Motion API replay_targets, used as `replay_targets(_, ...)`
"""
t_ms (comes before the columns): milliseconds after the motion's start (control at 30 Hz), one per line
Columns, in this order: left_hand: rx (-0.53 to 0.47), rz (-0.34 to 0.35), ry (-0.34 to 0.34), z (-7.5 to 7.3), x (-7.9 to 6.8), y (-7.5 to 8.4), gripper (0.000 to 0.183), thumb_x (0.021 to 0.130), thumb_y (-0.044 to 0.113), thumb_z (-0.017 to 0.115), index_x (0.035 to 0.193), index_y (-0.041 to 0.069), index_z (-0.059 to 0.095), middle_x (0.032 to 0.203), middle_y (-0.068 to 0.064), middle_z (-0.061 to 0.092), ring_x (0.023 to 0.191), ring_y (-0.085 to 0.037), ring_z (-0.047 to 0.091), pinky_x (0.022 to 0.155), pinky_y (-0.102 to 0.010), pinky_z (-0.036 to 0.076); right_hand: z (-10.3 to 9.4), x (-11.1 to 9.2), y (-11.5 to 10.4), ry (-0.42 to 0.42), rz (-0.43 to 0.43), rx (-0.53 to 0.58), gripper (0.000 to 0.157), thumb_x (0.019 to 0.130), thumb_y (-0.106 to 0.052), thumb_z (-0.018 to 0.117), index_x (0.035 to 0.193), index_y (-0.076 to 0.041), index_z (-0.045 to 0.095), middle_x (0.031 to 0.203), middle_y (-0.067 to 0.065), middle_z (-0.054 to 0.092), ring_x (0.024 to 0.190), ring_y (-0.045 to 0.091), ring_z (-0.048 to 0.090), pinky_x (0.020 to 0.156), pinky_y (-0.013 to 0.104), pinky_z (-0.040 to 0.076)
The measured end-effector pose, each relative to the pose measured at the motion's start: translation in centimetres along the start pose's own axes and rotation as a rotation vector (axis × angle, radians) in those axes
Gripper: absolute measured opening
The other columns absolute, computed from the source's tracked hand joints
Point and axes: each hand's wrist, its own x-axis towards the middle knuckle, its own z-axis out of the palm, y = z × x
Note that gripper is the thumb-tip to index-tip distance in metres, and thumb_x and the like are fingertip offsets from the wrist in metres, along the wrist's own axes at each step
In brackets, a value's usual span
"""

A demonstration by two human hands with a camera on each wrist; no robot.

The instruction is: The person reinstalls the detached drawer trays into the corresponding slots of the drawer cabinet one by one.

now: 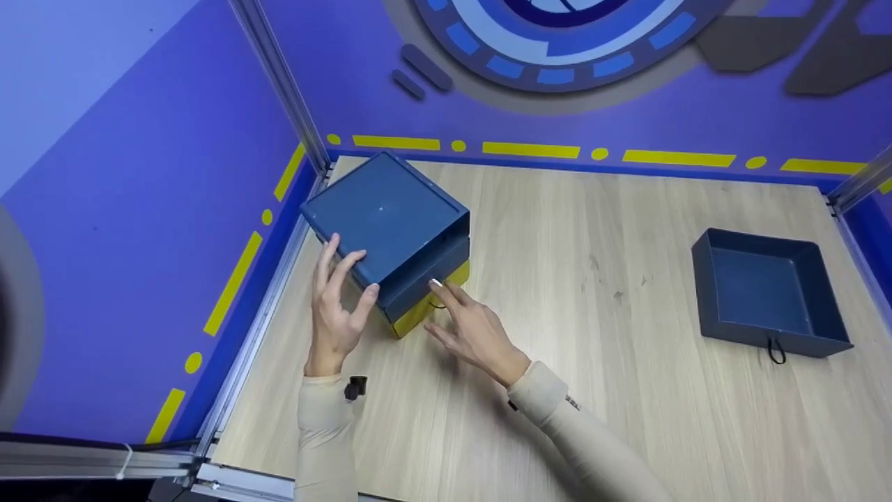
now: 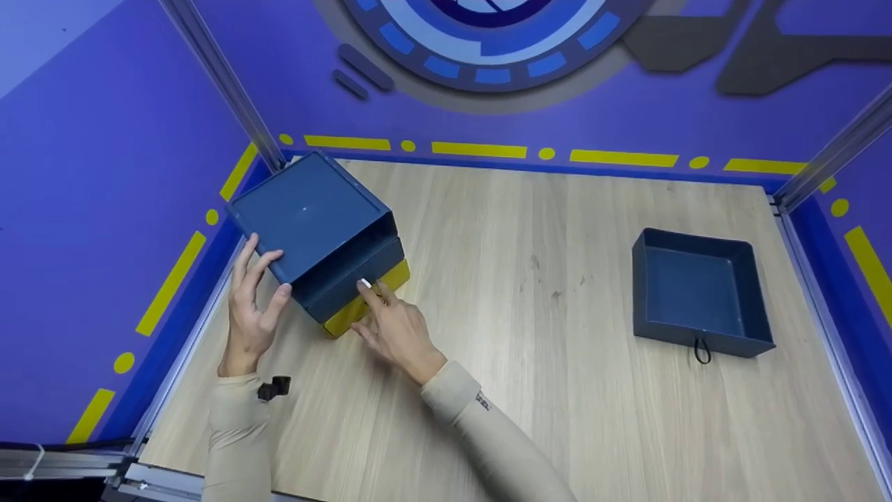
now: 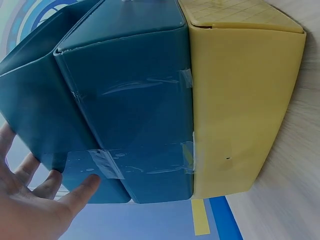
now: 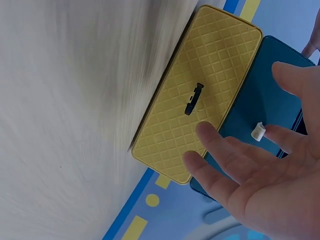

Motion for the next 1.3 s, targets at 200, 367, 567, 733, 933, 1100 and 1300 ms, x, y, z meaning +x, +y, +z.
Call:
replay_targets(200,-0.005,0.002,-0.003,0.0,0.0,0.1,0.049,0.093,0.032,0.071,0.141,0.021,0.068,0.173,-0.010,0.035,0.163,-0.036,0.027,0.125,-0.070,0.025,-0.1,0.0,0.0,-0.007,-0.002,0.014,0.070,0.098,-0.036,0.077,0.158,-0.011,0.051,0.148,0.030,0.060,0.067,0.032,0.073,0.068,0.051,0.063)
replay_targets(367,-0.008,0.001,0.007,-0.1,0.1,0.0,0.049,0.093,0.031,0.070,0.141,0.020,0.069,0.173,-0.011,0.036,0.163,-0.038,0.025,0.126,-0.071,0.024,-0.2,0.2,0.0,-0.011,-0.009,0.013,0.067,0.100,-0.039,0.073,0.158,-0.012,0.051,0.148,0.029,0.060,0.068,0.032,0.074,0.069,0.051,0.064)
replay_targets(567,0.001,-0.013,0.009,0.0,0.1,0.1,0.049,0.093,0.034,0.070,0.140,0.021,0.070,0.173,-0.009,0.036,0.163,-0.037,0.025,0.126,-0.071,0.023,-0.4,0.3,0.0,-0.017,-0.012,0.001,0.065,0.102,-0.041,0.069,0.158,-0.012,0.051,0.148,0.029,0.060,0.070,0.034,0.075,0.070,0.051,0.064)
replay_targets(733,0.005,-0.015,0.010,0.0,0.0,0.1,0.049,0.093,0.034,0.070,0.140,0.021,0.070,0.173,-0.009,0.037,0.163,-0.036,0.026,0.126,-0.070,0.023,-0.2,0.3,0.3,-0.014,-0.021,0.005,0.064,0.102,-0.037,0.070,0.157,-0.012,0.051,0.148,0.029,0.060,0.065,0.031,0.072,0.066,0.050,0.063)
replay_targets(933,-0.001,-0.009,0.009,0.1,0.2,0.1,0.048,0.093,0.032,0.070,0.140,0.021,0.069,0.173,-0.010,0.036,0.162,-0.036,0.027,0.126,-0.069,0.024,-0.4,0.2,0.6,-0.034,-0.018,0.014,0.068,0.101,-0.037,0.072,0.160,-0.014,0.048,0.148,0.029,0.060,0.062,0.029,0.068,0.066,0.049,0.063)
replay_targets(1100,0.001,-0.011,0.003,0.1,0.1,0.1,0.049,0.093,0.032,0.070,0.141,0.021,0.069,0.173,-0.010,0.036,0.162,-0.038,0.026,0.125,-0.072,0.023,-0.9,0.0,0.8,-0.051,0.017,0.038,0.069,0.101,-0.037,0.071,0.162,-0.014,0.046,0.146,0.027,0.062,0.075,0.034,0.074,0.073,0.051,0.064)
replay_targets(1300,-0.004,-0.015,-0.008,-0.1,0.0,0.1,0.050,0.093,0.033,0.070,0.141,0.021,0.068,0.174,-0.009,0.034,0.163,-0.036,0.025,0.126,-0.070,0.024,-2.0,-0.4,1.8,-0.033,0.071,0.070,0.071,0.101,-0.038,0.072,0.161,-0.011,0.045,0.145,0.027,0.063,0.090,0.044,0.077,0.082,0.058,0.063)
